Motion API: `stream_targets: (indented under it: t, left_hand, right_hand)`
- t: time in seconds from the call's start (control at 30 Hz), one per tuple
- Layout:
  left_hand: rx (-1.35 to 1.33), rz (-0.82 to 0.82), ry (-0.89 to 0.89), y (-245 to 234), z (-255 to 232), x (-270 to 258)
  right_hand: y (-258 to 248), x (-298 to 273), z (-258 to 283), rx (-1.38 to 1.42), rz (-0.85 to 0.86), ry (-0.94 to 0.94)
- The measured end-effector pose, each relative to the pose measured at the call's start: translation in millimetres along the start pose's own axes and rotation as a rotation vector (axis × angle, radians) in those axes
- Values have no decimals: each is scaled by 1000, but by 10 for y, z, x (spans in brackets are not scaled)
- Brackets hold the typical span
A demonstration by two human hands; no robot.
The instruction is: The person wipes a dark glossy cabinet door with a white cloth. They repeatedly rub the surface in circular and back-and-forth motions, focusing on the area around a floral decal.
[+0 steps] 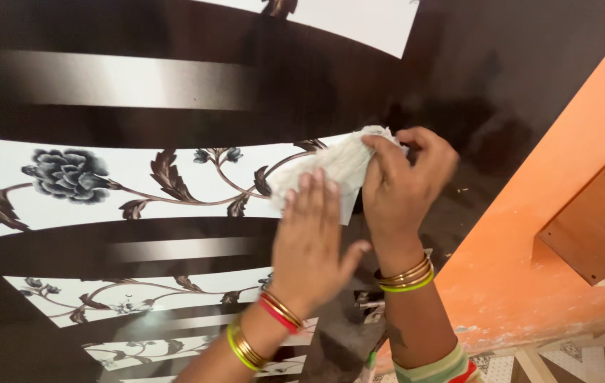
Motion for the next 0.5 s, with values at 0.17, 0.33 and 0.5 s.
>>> stream_targets:
  t: [0.17,0.33,0.5]
  left_hand:
    - [275,20,57,-147,292,207]
    - [368,70,213,-538,412,647]
    - [364,44,239,-836,444,1054]
  right_hand:
    - [76,-62,86,-143,75,-215]
    - [189,164,100,-23,130,-277]
    - [220,504,5,-59,130,-235]
Point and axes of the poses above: each hand's wrist, its own x-axis towards the middle knuckle, its own y-axis out of the palm, z = x × y, the point moved 4 cm from there along x, towards the middle knuckle, and after that the axes turned 3 degrees about z, right-handed, at the moved point
